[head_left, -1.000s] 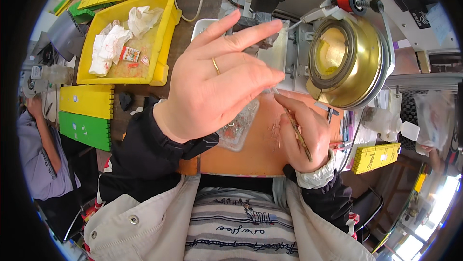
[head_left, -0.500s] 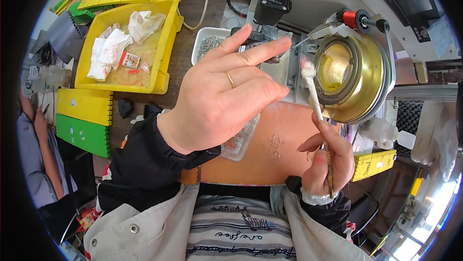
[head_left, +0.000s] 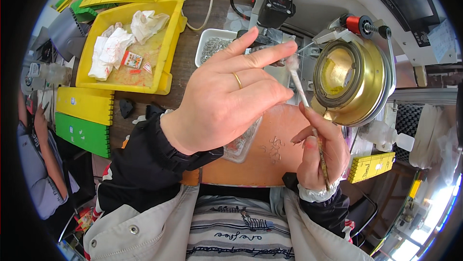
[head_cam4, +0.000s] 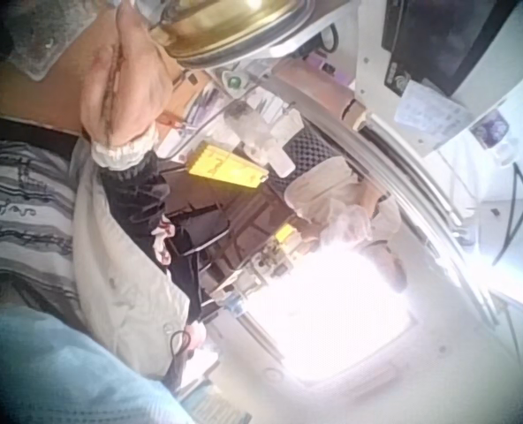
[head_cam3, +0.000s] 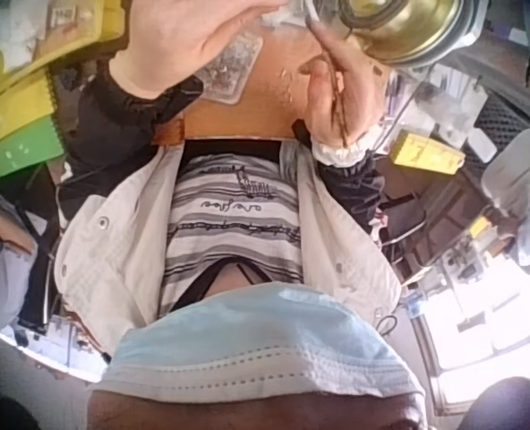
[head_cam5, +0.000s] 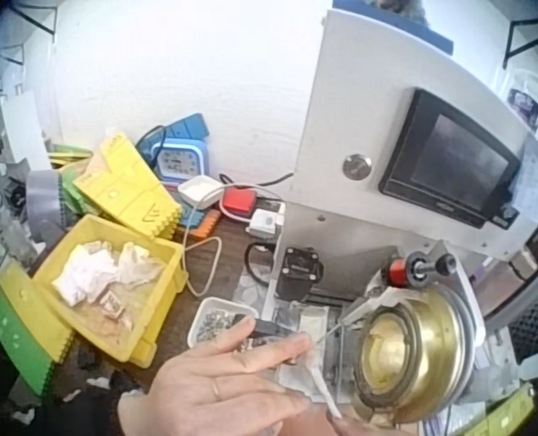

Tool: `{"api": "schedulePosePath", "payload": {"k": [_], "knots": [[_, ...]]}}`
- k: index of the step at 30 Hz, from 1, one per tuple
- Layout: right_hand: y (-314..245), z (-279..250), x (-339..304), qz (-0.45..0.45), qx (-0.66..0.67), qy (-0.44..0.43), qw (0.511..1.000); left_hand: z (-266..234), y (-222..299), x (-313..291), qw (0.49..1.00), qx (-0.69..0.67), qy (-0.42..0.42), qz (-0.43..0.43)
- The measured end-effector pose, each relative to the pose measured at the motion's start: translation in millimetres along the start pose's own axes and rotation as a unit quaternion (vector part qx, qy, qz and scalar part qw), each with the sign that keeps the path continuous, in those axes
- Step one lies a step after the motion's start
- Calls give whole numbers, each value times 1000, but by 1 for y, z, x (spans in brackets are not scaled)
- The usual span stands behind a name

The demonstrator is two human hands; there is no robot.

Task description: Assembling, filing, and gluing small metal components for industrial or jewelry use.

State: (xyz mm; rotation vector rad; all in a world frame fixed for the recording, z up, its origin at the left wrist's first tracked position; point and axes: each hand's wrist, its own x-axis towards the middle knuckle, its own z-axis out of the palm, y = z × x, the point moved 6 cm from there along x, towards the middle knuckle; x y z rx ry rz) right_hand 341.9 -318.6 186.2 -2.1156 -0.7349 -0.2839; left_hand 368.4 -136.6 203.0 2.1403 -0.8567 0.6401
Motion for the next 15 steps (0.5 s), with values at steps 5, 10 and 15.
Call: {"api": "schedulePosePath", "payload": {"k": [5,10,15], "knots": [[0,9,2,2,-45,-38,998,-1,2,2,1000,4,20,7],[18,49,-3,62,-157,-146,975,3,5,6,1000,4,6,0],[9,28,-5,48,-150,-153,976,0,6,8,998,45,-19,-26]]}}
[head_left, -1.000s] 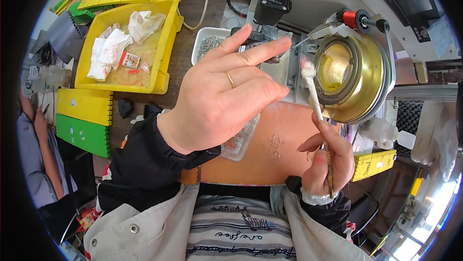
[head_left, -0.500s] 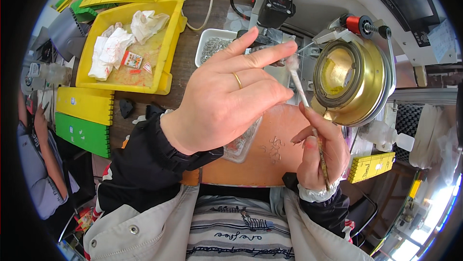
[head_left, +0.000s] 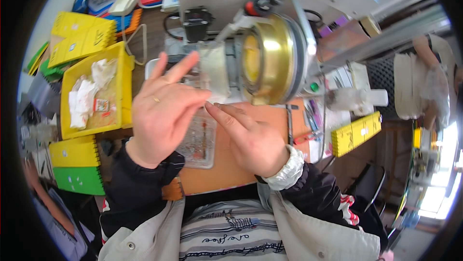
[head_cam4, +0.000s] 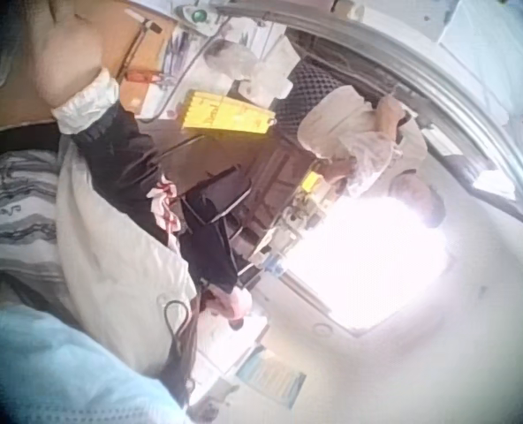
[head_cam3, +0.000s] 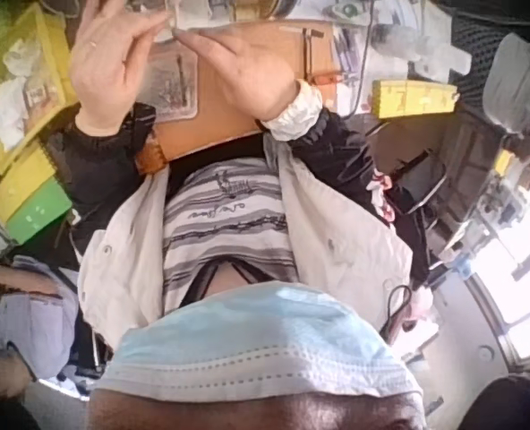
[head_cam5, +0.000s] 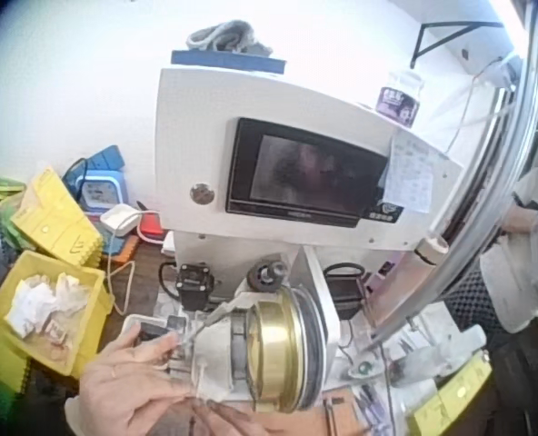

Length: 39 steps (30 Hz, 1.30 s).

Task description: Assembling, filing, and gluing small metal components for industrial or jewelry use.

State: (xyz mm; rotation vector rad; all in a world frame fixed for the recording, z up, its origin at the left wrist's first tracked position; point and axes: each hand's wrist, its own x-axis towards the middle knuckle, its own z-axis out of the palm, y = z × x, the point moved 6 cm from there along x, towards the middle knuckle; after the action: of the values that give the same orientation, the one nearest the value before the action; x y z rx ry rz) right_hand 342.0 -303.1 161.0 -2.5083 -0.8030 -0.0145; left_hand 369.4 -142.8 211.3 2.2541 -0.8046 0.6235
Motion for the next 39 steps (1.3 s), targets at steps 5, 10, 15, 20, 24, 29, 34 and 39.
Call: {"api": "schedulePosePath", "payload": {"k": [5,10,15,20,24,29,34,39], "knots": [[53,-48,-56,78,5,126,989,3,5,1,1000,15,14,5],[98,-86,-81,147,-93,258,950,4,7,-1,999,30,1,12],[128,-72,-80,251,-143,108,951,13,8,3,999,41,26,10],[113,-80,-68,209,-85,145,963,1,4,-2,998,49,27,3],[95,-56,-95,220,116,228,941,-1,2,-2,997,68,31,-10],[110,-14,-159,321,261,289,864,5,7,6,999,-18,32,17],[77,-15,-128,141,54,332,931,2,5,-7,999,27,27,-6],[83,-23,-132,168,95,352,916,4,17,0,998,31,51,20]]}}
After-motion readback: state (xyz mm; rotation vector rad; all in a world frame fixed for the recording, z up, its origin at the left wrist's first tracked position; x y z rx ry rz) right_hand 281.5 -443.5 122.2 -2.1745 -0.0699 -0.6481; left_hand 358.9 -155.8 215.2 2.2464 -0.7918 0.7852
